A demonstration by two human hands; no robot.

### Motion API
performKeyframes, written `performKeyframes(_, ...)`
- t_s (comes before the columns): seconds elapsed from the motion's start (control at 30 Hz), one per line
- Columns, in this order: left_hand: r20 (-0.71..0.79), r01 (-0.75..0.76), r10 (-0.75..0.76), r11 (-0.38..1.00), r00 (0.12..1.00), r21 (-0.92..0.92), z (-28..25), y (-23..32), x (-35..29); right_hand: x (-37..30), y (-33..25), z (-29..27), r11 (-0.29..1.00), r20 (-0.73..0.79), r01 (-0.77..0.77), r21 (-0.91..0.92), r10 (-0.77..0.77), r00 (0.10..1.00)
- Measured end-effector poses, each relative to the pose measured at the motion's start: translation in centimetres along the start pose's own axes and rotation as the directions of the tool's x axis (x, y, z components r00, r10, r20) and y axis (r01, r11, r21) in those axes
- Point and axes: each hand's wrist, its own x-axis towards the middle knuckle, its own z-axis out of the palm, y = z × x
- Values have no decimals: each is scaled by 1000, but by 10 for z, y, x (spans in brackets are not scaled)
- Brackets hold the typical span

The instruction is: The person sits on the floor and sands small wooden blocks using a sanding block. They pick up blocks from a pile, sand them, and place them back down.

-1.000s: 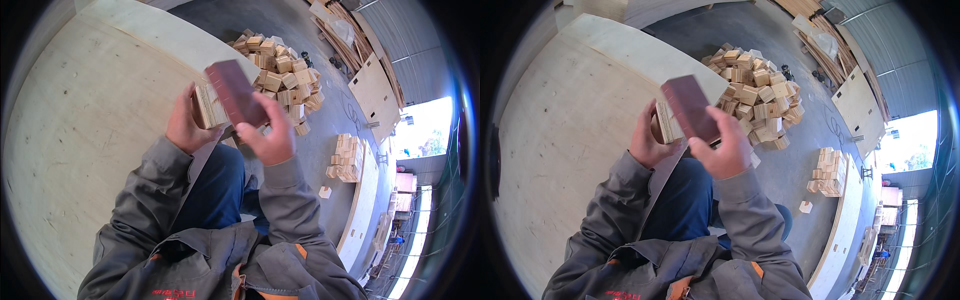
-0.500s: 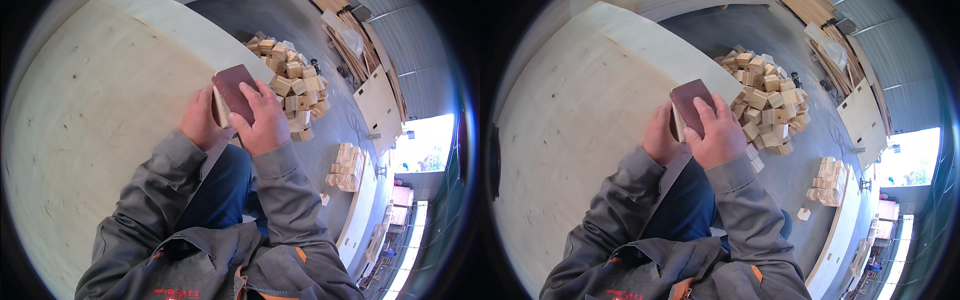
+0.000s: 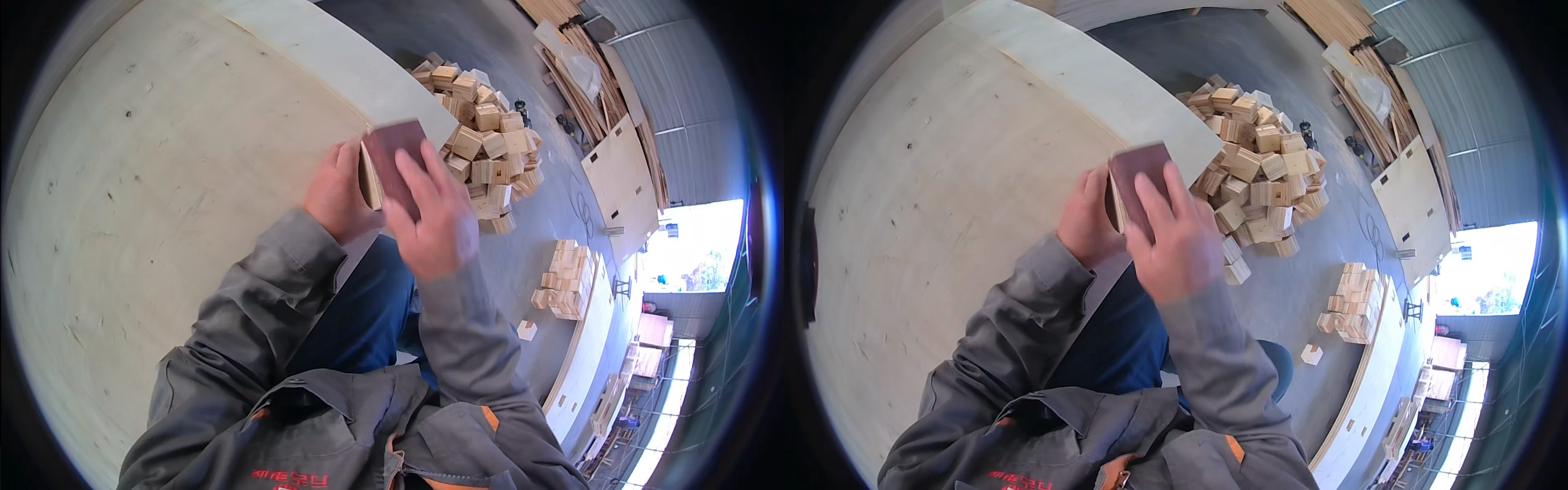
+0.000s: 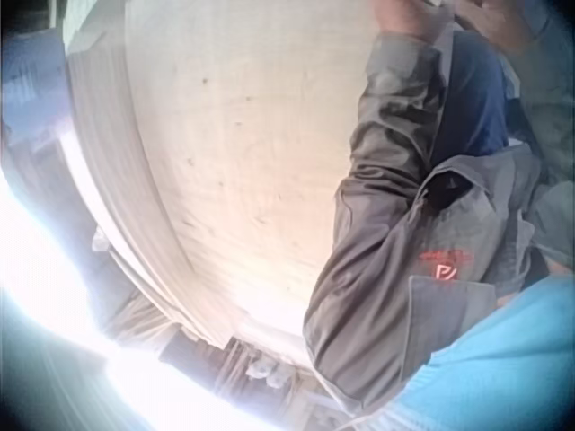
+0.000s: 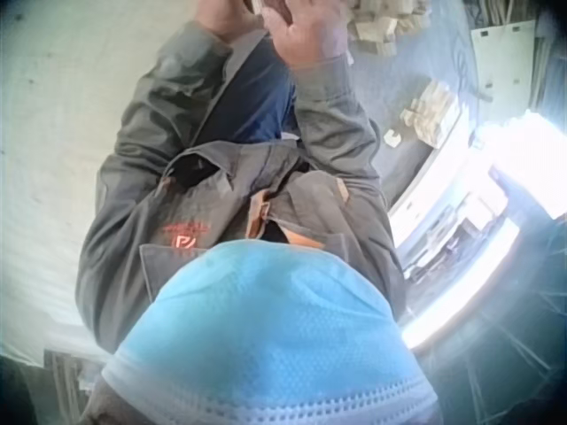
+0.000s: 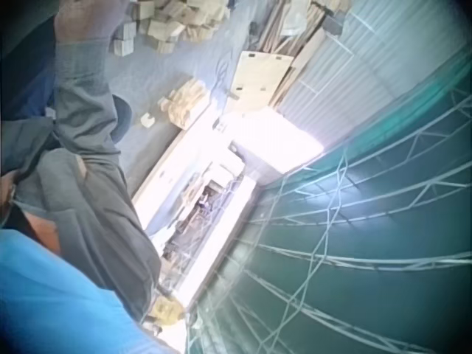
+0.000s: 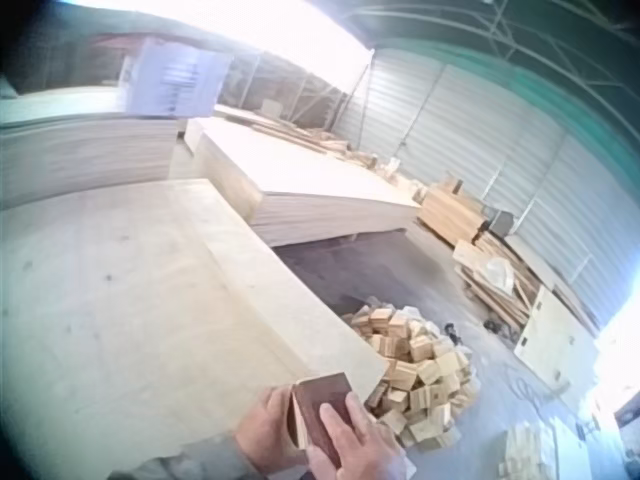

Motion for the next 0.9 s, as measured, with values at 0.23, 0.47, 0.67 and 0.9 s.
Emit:
performKeyframes(0.23, 18, 45, -44, 997, 999, -58, 4, -3, -4, -30, -17, -14, 999, 17, 16, -47, -15, 1000)
performKeyframes(0.47, 95, 118, -116, 993, 989, -23, -7, 14, 6, 83, 20, 31, 989, -5, -82, -121, 82, 997)
performKeyframes(0.67, 69, -5, 7, 1000, 998, -20, -7, -2, 1, 12, -3, 12, 997, -39, -4, -78, 1, 999)
performKeyframes(0.9, 79, 55, -41, 982, 996, -180, 0, -7, -3, -45, -26, -9, 999, -32, 28, -37, -30, 999)
